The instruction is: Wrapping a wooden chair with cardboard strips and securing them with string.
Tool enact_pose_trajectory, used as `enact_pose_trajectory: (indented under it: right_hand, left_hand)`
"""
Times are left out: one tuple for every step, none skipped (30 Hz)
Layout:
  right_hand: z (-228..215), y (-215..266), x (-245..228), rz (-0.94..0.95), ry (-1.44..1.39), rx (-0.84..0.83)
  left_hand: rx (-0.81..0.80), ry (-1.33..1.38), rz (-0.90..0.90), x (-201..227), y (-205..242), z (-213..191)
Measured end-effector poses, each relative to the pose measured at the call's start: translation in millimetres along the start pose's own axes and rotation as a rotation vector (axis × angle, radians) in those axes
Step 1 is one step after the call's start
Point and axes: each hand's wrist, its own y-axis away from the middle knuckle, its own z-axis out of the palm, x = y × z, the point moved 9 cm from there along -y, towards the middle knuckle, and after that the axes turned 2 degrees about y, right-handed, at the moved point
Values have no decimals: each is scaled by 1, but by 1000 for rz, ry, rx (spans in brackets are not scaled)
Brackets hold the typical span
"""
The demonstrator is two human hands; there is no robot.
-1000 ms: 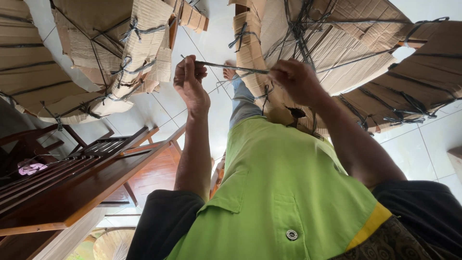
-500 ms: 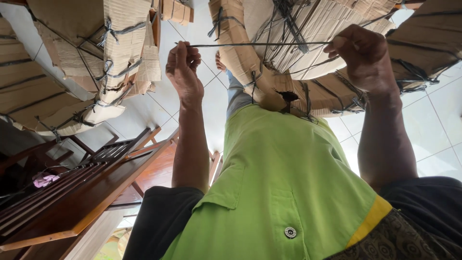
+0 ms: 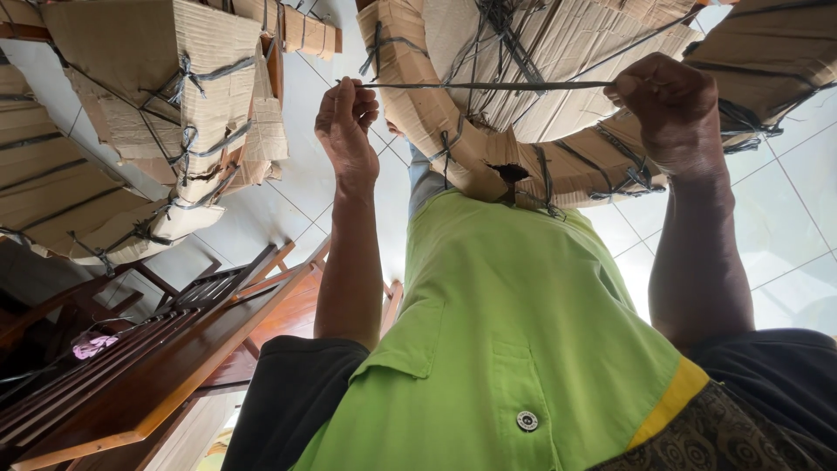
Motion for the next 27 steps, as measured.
enact_pose_trajectory:
  right_hand:
    - [1, 0, 0, -3, 0, 1]
    - [-1, 0, 2, 16, -73, 33]
    - [-4, 1, 4, 36, -146, 65]
    - [-4, 0, 2, 34, -146, 66]
    - [-12, 0, 0, 14, -259, 161]
    - [-19, 1, 0, -6, -372, 255]
    - [-24, -1, 3, -7, -372, 258]
    - [-41, 1, 12, -1, -461, 404]
    - [-56, 6, 21, 7, -548, 552]
    - [-64, 10, 30, 7, -548, 555]
    - [-75, 14, 41, 23, -552, 588]
    - [-86, 18, 52, 39, -556, 621]
    - [-91, 23, 55, 40, -556, 622]
    - [-99, 30, 57, 56, -472, 662]
    - [-107, 39, 60, 75, -388, 705]
    - [-110, 43, 63, 80, -388, 708]
    - [-123, 56, 64, 123, -195, 830]
    - [-136, 69, 62, 163, 3, 945]
    - [-146, 76, 79, 164, 6, 953]
    - [-161, 91, 85, 105, 140, 1068]
    - [-172, 107, 91, 45, 276, 1177]
    - [-181, 117, 113, 49, 277, 1184]
    - [-191, 132, 127, 12, 341, 1263]
    - [-199, 148, 142, -27, 408, 1339]
    - [-201, 157, 160, -22, 407, 1347]
    - [-204, 168, 188, 54, 287, 1368]
    - [-207, 180, 216, 130, 167, 1380]
  left_hand:
    - [-1, 1, 2, 0, 1, 0]
    - [8, -39, 11, 0, 2, 0]
    - [16, -79, 19, 0, 4, 0]
    - [15, -79, 21, 0, 5, -1]
    - [36, -111, 13, 0, 5, -4]
    - [57, -144, 5, 0, 6, -6]
    - [53, -144, 6, 1, 7, -7]
    - [43, -170, 10, 3, 8, -7]
    - [33, -196, 13, 4, 9, -7]
    - [29, -196, 12, 1, 8, -10]
    - [27, -200, 13, -2, 7, -12]
    - [25, -204, 13, -5, 5, -13]
    - [24, -205, 12, -6, 6, -13]
    - [12, -221, 5, -8, 7, -12]
    - [-2, -239, -5, -11, 8, -11]
    - [-4, -243, -8, -11, 9, -10]
    - [-12, -282, -37, -14, 10, -7]
    - [-20, -321, -65, -16, 11, -3]
    - [-29, -323, -66, -20, 9, -1]
    - [-17, -376, -84, -25, 7, -1]
    - [-4, -433, -102, -29, 6, -2]
    - [-11, -437, -102, -30, 8, 1]
    - [-14, -432, -97, -28, 9, 4]
    - [-17, -426, -91, -27, 10, 7]
    - [-24, -431, -90, -28, 9, 9]
    - [-20, -453, -78, -28, 7, 10]
    - [-16, -475, -68, -29, 6, 11]
